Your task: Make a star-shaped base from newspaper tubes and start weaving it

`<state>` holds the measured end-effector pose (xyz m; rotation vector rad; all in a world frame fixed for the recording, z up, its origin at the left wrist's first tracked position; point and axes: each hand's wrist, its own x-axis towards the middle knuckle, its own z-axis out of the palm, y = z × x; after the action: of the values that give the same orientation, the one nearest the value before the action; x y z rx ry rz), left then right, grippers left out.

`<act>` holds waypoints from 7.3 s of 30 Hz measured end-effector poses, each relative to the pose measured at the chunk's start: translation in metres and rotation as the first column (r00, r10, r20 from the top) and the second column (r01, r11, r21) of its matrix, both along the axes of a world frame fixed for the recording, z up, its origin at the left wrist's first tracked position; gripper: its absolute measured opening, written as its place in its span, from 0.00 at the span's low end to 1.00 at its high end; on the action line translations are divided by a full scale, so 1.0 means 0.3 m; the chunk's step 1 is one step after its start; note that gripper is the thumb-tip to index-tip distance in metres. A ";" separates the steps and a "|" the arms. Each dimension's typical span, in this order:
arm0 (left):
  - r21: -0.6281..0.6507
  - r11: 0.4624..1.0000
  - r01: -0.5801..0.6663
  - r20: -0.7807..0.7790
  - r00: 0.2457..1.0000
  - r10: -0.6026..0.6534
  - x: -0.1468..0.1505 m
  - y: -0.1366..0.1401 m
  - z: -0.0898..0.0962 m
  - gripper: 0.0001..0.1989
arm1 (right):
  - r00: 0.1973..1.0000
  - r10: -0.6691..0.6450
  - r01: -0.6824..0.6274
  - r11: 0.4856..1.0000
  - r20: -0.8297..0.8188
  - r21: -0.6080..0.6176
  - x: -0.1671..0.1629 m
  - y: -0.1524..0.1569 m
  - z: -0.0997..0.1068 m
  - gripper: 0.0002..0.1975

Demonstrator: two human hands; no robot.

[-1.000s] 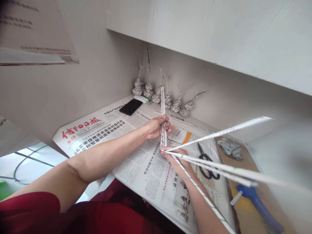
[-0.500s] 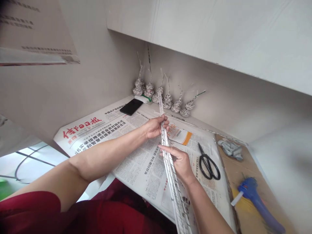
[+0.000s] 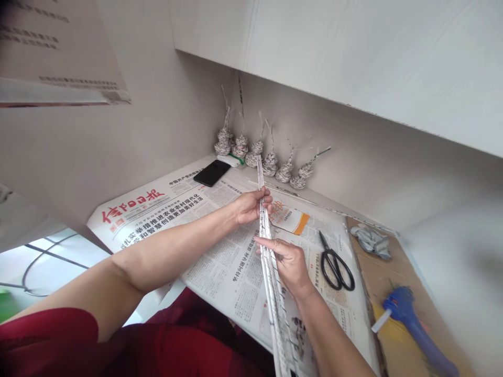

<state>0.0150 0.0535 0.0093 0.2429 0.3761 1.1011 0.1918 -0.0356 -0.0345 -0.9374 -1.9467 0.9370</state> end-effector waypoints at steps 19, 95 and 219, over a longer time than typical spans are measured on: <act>0.221 0.970 0.105 -0.254 0.966 -0.047 0.017 -0.046 0.013 0.15 | 0.980 -0.189 0.144 0.899 -0.068 -0.413 -0.039 0.014 -0.012 0.18; 0.289 0.957 0.013 -0.546 0.824 0.153 0.128 -0.141 -0.072 0.25 | 0.940 -0.341 0.323 0.848 0.034 -0.420 -0.040 0.019 -0.010 0.21; 0.546 0.473 0.691 -0.700 0.687 -0.196 0.082 -0.147 -0.086 0.33 | 0.997 -0.062 0.031 0.876 -0.049 -0.481 0.005 0.013 0.076 0.12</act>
<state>0.0397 0.0095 -0.0165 1.4379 0.2735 0.5257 0.1934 -0.0317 -0.0117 -1.2068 -1.6543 1.4432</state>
